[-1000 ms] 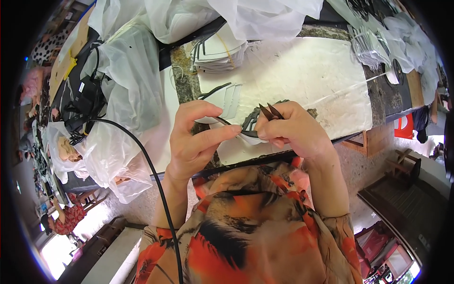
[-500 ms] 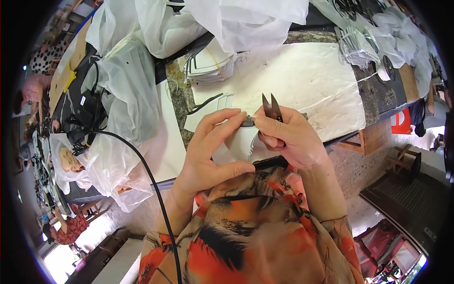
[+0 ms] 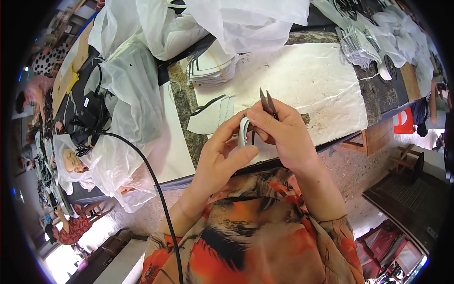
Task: Trimming excess material or threads from shoe components using small scissors.
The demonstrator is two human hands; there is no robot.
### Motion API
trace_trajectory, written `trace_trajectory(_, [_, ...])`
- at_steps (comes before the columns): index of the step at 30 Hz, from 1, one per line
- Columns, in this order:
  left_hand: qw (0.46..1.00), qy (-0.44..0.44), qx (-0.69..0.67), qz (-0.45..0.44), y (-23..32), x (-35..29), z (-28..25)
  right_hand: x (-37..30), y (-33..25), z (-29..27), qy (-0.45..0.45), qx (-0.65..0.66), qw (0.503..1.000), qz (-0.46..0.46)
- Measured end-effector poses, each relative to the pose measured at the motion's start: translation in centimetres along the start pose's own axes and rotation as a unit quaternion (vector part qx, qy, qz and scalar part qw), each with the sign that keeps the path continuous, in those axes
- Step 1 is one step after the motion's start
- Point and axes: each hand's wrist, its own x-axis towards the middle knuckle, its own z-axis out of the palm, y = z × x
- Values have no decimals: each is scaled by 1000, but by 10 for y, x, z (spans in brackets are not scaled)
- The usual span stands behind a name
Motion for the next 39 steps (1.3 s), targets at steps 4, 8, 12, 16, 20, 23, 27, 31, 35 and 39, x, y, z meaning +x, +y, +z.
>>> trace_trajectory(4, [989,-52,-141,-4,-3,4,-7,-2,-1,-1,12,69,997,38])
trace_trajectory(8, [979,-36,-200,1,-6,5,-7,-3,9,-8,3,71,997,19])
trace_trajectory(12, [973,-32,-229,-12,-6,7,-11,-7,2,-2,15,-2,1000,23])
trace_trajectory(16, [963,-12,-268,-31,-8,7,-14,-8,1,-4,-1,-84,996,7])
trace_trajectory(20, [952,-8,-306,-13,-11,10,-20,-9,1,-9,-14,-93,995,25])
trace_trajectory(23, [968,-9,-248,34,-14,8,-21,-10,4,-15,-14,-85,996,36])
trace_trajectory(27, [983,3,-127,136,-16,7,-21,-11,2,-16,-14,-78,995,59])
trace_trajectory(31, [973,33,-104,202,-22,7,-25,-10,7,-19,-23,-49,996,72])
trace_trajectory(35, [953,60,-143,261,-17,15,-53,-16,5,-40,-3,-51,994,102])
trace_trajectory(39, [966,139,90,197,13,8,-75,-20,-7,-61,-50,-126,984,119])
